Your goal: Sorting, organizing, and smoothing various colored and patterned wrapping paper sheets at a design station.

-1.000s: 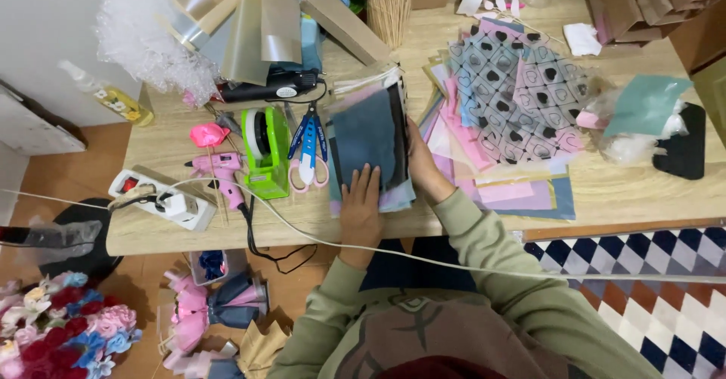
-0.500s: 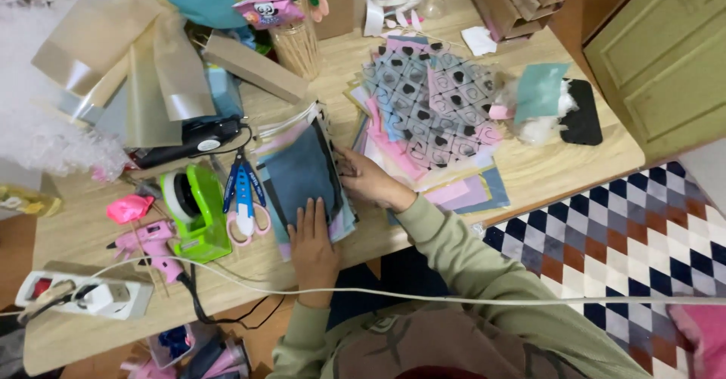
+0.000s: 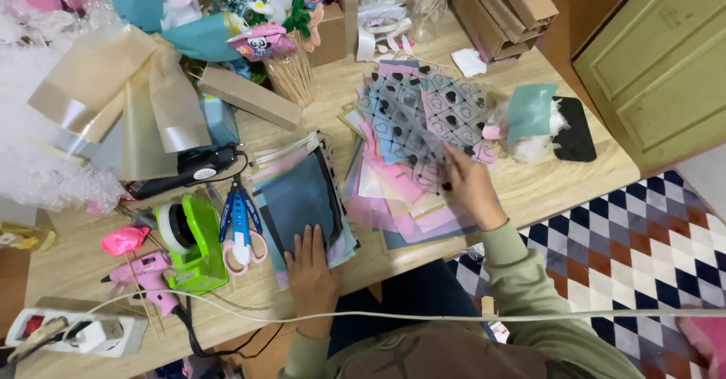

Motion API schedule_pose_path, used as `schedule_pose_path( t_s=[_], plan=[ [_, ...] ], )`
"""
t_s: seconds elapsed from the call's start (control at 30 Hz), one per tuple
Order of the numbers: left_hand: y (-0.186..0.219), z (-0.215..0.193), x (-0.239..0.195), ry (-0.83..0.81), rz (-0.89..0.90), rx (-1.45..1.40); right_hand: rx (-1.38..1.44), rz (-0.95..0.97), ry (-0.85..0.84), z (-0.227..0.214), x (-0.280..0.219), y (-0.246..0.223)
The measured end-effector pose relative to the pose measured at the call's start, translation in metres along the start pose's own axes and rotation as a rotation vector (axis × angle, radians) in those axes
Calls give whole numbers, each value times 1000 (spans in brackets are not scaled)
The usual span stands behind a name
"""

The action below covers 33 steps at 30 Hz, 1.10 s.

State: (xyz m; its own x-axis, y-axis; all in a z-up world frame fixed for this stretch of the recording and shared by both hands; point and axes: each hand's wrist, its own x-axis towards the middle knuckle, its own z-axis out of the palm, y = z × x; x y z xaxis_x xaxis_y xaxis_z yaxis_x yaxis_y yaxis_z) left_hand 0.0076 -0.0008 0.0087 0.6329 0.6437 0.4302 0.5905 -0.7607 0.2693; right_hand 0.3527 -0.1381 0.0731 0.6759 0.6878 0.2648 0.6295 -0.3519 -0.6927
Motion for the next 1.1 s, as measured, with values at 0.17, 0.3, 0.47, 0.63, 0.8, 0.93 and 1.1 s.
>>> schedule_pose_path(
  t_s=[0.17,0.3,0.47,0.63,0.8,0.93,1.1],
  plan=[
    [-3,1,-1,-63,-12,-36,294,8,292,-29,12,-5],
    [-6,7,-2,-31,-11,-36,353,-92,359,-48,20,-23],
    [-3,-7,2,-12,-73,-224,108,-341,204,-37,17,-39],
    [-16,14,-11,176,-117,-447,-100,-579,51,-4,-10,-111],
    [-76,116,-67,366,-335,-214,79,-338,-530,7,-21,-170],
    [-36,42,-25,409,-316,-256,18,-554,-300,32,-6,-142],
    [3,-30,4,431,-487,-615,-406,-627,-399,89,-9,-94]
  ],
)
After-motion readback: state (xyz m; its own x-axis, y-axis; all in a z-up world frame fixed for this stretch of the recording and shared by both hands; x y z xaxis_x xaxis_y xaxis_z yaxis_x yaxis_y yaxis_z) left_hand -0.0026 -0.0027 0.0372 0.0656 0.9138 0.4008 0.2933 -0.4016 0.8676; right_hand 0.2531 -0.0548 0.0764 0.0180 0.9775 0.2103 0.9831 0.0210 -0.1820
